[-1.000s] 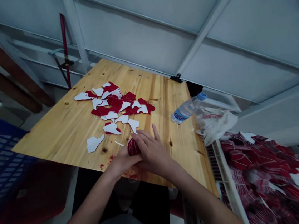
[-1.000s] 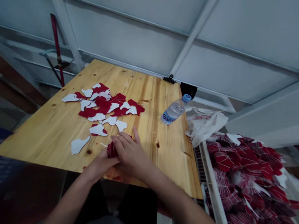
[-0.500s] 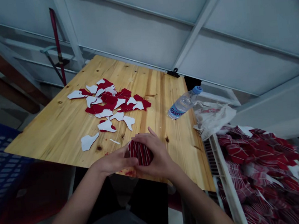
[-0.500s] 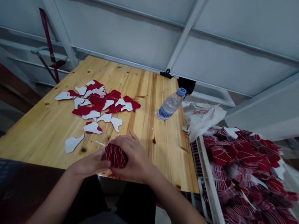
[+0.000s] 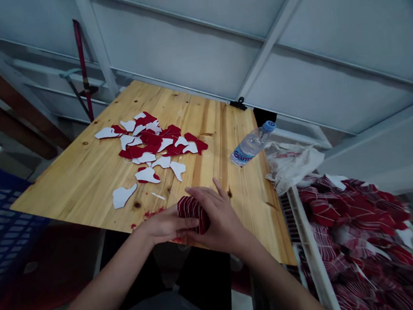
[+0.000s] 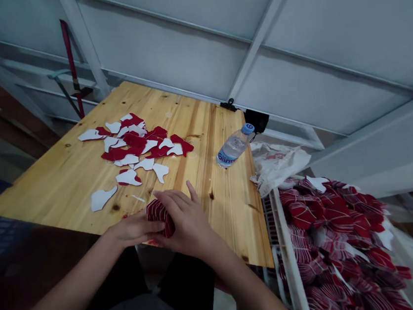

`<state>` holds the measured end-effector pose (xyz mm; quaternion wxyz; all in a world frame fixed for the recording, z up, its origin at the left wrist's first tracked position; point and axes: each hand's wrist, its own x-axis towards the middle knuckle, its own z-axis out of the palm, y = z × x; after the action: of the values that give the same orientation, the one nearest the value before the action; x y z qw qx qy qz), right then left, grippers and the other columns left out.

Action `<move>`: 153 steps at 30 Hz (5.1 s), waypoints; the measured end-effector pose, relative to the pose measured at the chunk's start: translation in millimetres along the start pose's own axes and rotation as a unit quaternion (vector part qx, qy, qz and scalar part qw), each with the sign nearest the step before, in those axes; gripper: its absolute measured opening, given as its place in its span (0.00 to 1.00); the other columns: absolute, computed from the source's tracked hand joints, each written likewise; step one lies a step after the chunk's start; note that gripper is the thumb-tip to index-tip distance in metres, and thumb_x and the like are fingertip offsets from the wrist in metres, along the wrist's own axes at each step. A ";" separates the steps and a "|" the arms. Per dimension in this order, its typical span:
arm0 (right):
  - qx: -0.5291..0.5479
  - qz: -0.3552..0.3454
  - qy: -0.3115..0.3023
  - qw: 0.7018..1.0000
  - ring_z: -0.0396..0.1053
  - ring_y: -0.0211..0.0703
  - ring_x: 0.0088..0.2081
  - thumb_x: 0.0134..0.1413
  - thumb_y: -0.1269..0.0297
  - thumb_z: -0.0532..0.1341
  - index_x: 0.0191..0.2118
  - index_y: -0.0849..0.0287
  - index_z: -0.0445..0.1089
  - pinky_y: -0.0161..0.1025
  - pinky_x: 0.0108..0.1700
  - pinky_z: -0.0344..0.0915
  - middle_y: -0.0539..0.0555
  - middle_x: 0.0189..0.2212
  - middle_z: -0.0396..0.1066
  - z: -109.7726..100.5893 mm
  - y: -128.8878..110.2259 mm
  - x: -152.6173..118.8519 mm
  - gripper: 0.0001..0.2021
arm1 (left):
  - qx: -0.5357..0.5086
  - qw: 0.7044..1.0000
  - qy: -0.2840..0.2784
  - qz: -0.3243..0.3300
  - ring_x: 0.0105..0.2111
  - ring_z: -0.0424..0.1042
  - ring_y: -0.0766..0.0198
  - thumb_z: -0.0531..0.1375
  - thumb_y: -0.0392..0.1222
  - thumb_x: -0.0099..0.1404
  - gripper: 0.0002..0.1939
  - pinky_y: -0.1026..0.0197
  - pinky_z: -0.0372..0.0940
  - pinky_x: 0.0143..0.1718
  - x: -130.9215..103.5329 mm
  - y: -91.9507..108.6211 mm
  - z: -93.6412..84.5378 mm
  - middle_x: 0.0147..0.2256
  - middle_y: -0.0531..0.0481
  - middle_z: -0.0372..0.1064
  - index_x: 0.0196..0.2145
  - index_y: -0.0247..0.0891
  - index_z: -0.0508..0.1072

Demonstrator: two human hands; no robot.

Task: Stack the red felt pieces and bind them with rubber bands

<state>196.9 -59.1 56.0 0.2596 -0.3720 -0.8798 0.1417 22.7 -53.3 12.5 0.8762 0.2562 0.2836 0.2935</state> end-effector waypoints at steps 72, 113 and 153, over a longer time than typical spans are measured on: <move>0.493 0.176 -0.085 0.848 0.74 0.58 0.50 0.49 0.51 0.68 0.36 0.51 0.80 0.56 0.57 0.67 0.57 0.42 0.79 98.0 -63.3 96.3 0.12 | 0.490 0.780 0.190 0.339 0.42 0.75 0.53 0.69 0.42 0.52 0.21 0.58 0.68 0.44 -113.6 13.8 -71.5 0.43 0.43 0.75 0.44 0.36 0.76; -0.171 -0.042 -0.154 0.972 0.71 0.47 0.40 0.60 0.69 0.55 0.38 0.64 0.76 0.40 0.43 0.63 0.62 0.36 0.77 123.4 81.7 245.4 0.11 | 0.210 0.698 0.555 0.402 0.32 0.71 0.63 0.67 0.46 0.54 0.15 0.63 0.66 0.35 -108.2 38.6 -131.8 0.32 0.53 0.70 0.36 0.37 0.68; 0.440 0.130 -0.179 0.871 0.63 0.35 0.21 0.54 0.56 0.61 0.32 0.57 0.64 0.33 0.27 0.60 0.48 0.21 0.71 77.9 -2.3 186.3 0.10 | -0.089 0.914 0.199 0.342 0.23 0.70 0.66 0.70 0.43 0.45 0.20 0.65 0.66 0.24 -74.5 64.8 -88.2 0.25 0.50 0.72 0.35 0.32 0.72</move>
<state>42.1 70.6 58.1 0.2136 -0.2989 -0.7017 0.6104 -108.0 -32.4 15.8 0.6672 0.1946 0.3196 0.6441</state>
